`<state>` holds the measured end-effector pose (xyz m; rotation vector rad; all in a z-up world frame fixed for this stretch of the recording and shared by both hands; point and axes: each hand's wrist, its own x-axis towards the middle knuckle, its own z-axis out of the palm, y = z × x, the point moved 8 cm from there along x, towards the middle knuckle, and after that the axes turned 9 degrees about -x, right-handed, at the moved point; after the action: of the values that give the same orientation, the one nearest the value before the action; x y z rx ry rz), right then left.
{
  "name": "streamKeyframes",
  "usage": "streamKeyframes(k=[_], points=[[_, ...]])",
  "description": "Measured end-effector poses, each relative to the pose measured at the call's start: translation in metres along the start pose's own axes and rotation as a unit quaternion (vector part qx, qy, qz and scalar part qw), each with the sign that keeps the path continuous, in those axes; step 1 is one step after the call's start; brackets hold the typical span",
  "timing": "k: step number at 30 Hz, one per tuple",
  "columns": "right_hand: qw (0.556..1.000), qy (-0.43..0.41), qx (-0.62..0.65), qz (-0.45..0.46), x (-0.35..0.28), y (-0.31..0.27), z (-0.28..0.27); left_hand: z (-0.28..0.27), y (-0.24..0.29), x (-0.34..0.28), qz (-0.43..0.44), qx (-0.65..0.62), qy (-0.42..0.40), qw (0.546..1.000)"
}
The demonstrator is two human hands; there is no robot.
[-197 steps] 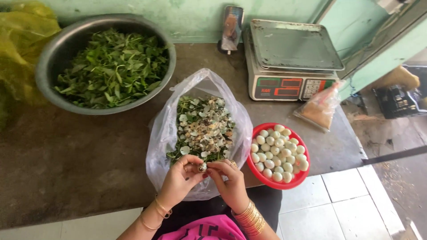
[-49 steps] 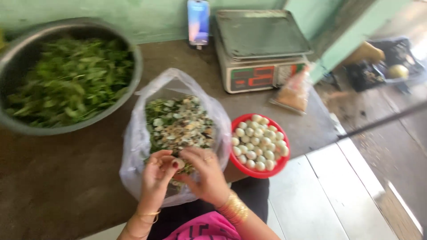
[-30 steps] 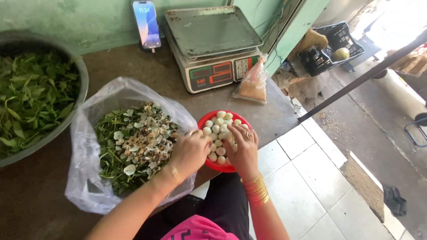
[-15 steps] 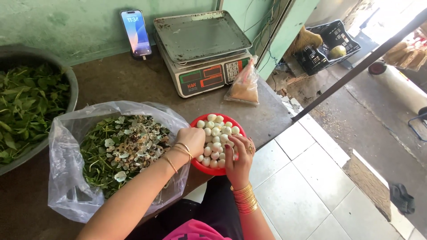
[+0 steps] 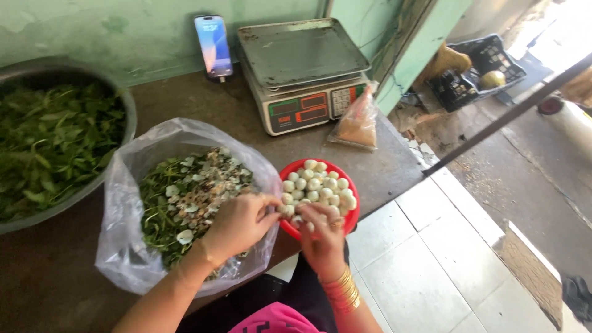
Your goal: Peeling boiled quail eggs and placing them into a bowl
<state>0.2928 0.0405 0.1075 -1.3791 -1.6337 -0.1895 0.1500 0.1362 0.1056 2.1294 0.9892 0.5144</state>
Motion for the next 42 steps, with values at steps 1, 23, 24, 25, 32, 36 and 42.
streamKeyframes(k=[1,23,24,25,32,36,42], points=[[1.0,-0.003,0.006,-0.003,0.003,-0.014,0.003,-0.005,-0.006,-0.012,-0.005,0.001,0.005,1.0],[0.948,-0.258,0.172,-0.073,-0.022,-0.085,0.11,-0.004,-0.11,-0.121,-0.13,-0.482,0.152,0.853],[0.947,-0.265,0.164,-0.074,-0.024,-0.084,0.112,-0.002,-0.111,-0.121,-0.133,-0.489,0.149,0.849],[0.947,-0.266,0.164,-0.074,-0.025,-0.084,0.113,0.001,-0.113,-0.122,-0.134,-0.49,0.148,0.848],[0.928,-0.274,0.239,0.081,-0.027,-0.063,0.121,0.002,-0.113,-0.127,-0.103,-0.502,0.136,0.848],[0.927,-0.245,0.242,0.147,-0.025,-0.054,0.12,-0.001,-0.113,-0.127,-0.076,-0.545,0.155,0.821],[0.951,-0.213,0.213,0.069,-0.02,-0.076,0.108,0.007,-0.11,-0.123,-0.04,-0.549,0.188,0.814]])
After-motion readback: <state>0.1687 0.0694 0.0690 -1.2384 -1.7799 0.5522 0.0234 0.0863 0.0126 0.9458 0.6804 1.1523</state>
